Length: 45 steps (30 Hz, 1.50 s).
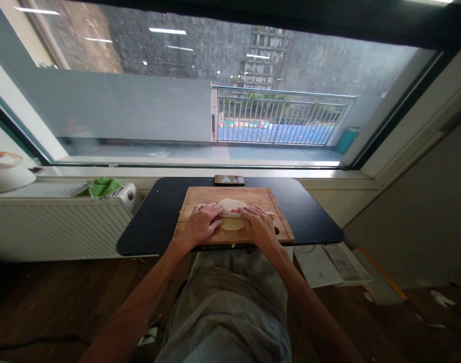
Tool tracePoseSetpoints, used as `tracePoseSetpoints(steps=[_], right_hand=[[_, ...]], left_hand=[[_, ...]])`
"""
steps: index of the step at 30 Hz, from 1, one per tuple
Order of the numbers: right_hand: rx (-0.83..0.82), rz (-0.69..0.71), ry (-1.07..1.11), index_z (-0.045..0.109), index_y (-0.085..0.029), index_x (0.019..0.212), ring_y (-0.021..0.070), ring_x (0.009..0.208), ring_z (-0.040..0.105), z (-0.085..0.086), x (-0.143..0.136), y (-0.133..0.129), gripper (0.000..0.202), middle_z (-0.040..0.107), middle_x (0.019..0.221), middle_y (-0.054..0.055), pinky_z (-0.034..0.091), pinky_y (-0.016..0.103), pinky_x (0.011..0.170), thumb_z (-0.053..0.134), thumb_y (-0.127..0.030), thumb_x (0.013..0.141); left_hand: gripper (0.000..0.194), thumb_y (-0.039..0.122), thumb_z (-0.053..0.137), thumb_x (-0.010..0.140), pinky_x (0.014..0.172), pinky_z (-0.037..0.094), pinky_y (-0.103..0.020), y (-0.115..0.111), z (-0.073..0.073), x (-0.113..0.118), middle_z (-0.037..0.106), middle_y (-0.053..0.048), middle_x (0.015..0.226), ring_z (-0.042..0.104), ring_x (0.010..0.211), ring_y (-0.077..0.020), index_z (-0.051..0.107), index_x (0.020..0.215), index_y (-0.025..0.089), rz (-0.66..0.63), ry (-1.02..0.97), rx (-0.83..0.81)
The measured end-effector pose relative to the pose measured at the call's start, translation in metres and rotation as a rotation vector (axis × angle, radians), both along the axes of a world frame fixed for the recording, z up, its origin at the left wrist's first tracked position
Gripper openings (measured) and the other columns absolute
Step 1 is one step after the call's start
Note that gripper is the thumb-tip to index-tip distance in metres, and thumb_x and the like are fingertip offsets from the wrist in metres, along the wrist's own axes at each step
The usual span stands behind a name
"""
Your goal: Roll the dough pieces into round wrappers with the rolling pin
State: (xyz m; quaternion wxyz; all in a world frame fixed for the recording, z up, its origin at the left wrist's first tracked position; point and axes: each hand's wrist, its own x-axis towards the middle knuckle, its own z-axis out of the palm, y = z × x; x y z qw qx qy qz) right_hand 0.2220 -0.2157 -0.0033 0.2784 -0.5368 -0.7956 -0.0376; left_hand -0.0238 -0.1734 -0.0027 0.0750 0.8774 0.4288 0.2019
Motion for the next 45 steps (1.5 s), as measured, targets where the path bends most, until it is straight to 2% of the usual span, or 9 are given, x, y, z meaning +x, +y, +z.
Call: tracePoseSetpoints(steps=[6,9,17,23,30,33,36,41,45], right_hand=[[0.004,-0.006,0.018,0.074,-0.024,0.146,0.0284,0.138,0.067,-0.008,-0.002,0.004,0.040,0.078,0.142,0.010,0.041,0.051,0.129,0.063,-0.029,0.107],[-0.028,-0.030,-0.010,0.070,-0.023,0.151,0.0290,0.143,0.064,-0.011,-0.003,0.013,0.046,0.076,0.145,0.012,0.040,0.051,0.129,0.066,-0.038,0.107],[-0.148,-0.106,-0.134,0.062,-0.029,0.160,0.0323,0.160,0.046,0.001,-0.007,0.040,0.057,0.054,0.170,0.013,0.032,0.055,0.132,0.068,-0.051,0.107],[-0.122,-0.049,-0.179,0.058,-0.032,0.163,0.0304,0.161,0.043,0.001,-0.002,0.062,0.051,0.058,0.168,0.010,0.030,0.053,0.132,0.058,-0.044,0.113],[-0.093,-0.014,-0.122,0.066,-0.033,0.154,0.0257,0.136,0.062,-0.002,-0.003,0.053,0.042,0.077,0.138,0.007,0.038,0.045,0.122,0.046,-0.036,0.118],[-0.078,-0.002,-0.071,0.066,-0.034,0.154,0.0244,0.137,0.062,-0.003,-0.004,0.041,0.042,0.076,0.141,0.007,0.036,0.043,0.123,0.045,-0.033,0.117],[-0.092,0.012,-0.031,0.068,-0.033,0.152,0.0245,0.137,0.063,-0.003,-0.005,0.029,0.042,0.076,0.143,0.006,0.036,0.044,0.124,0.046,-0.029,0.116],[-0.085,0.067,0.004,0.073,-0.029,0.145,0.0237,0.137,0.066,0.001,-0.009,0.007,0.041,0.077,0.143,0.008,0.039,0.044,0.124,0.046,-0.026,0.115],[-0.057,0.127,0.016,0.074,-0.026,0.144,0.0235,0.136,0.068,0.004,-0.011,-0.007,0.041,0.076,0.145,0.010,0.042,0.044,0.124,0.045,-0.025,0.115]], left_hand=[[0.046,0.034,0.066,0.103,0.129,0.040,-0.048,0.003,-0.004,0.003,0.068,-0.010,0.158,0.057,0.152,-0.0284,0.070,0.148,0.025,0.023,-0.022,0.017],[0.045,0.038,0.063,0.105,0.128,0.040,-0.049,0.010,-0.004,0.009,0.069,-0.011,0.156,0.058,0.150,-0.0295,0.070,0.147,0.024,0.040,0.003,0.027],[0.053,0.047,0.059,0.107,0.128,0.038,-0.052,0.031,0.002,0.018,0.065,-0.014,0.160,0.048,0.159,-0.0330,0.065,0.153,0.022,0.068,0.094,0.050],[0.057,0.052,0.054,0.109,0.130,0.038,-0.053,0.060,0.008,0.022,0.059,-0.010,0.167,0.047,0.160,-0.0325,0.061,0.158,0.025,0.055,0.166,0.032],[0.051,0.052,0.038,0.115,0.126,0.045,-0.038,0.072,0.006,0.025,0.068,-0.005,0.158,0.060,0.150,-0.0224,0.070,0.147,0.030,0.043,0.153,-0.041],[0.051,0.050,0.035,0.116,0.123,0.048,-0.035,0.066,0.005,0.021,0.072,-0.004,0.153,0.065,0.144,-0.0211,0.069,0.148,0.030,0.042,0.149,-0.083],[0.051,0.045,0.034,0.116,0.126,0.047,-0.036,0.051,0.008,0.014,0.068,-0.005,0.158,0.062,0.149,-0.0224,0.067,0.152,0.028,0.030,0.141,-0.099],[0.050,0.034,0.034,0.116,0.135,0.037,-0.043,0.013,0.012,0.005,0.064,-0.005,0.162,0.051,0.159,-0.0218,0.070,0.150,0.025,-0.086,0.076,-0.039],[0.051,0.040,0.035,0.117,0.137,0.033,-0.047,-0.018,0.013,0.004,0.061,-0.004,0.164,0.052,0.158,-0.0205,0.067,0.154,0.028,-0.094,0.015,-0.028]])
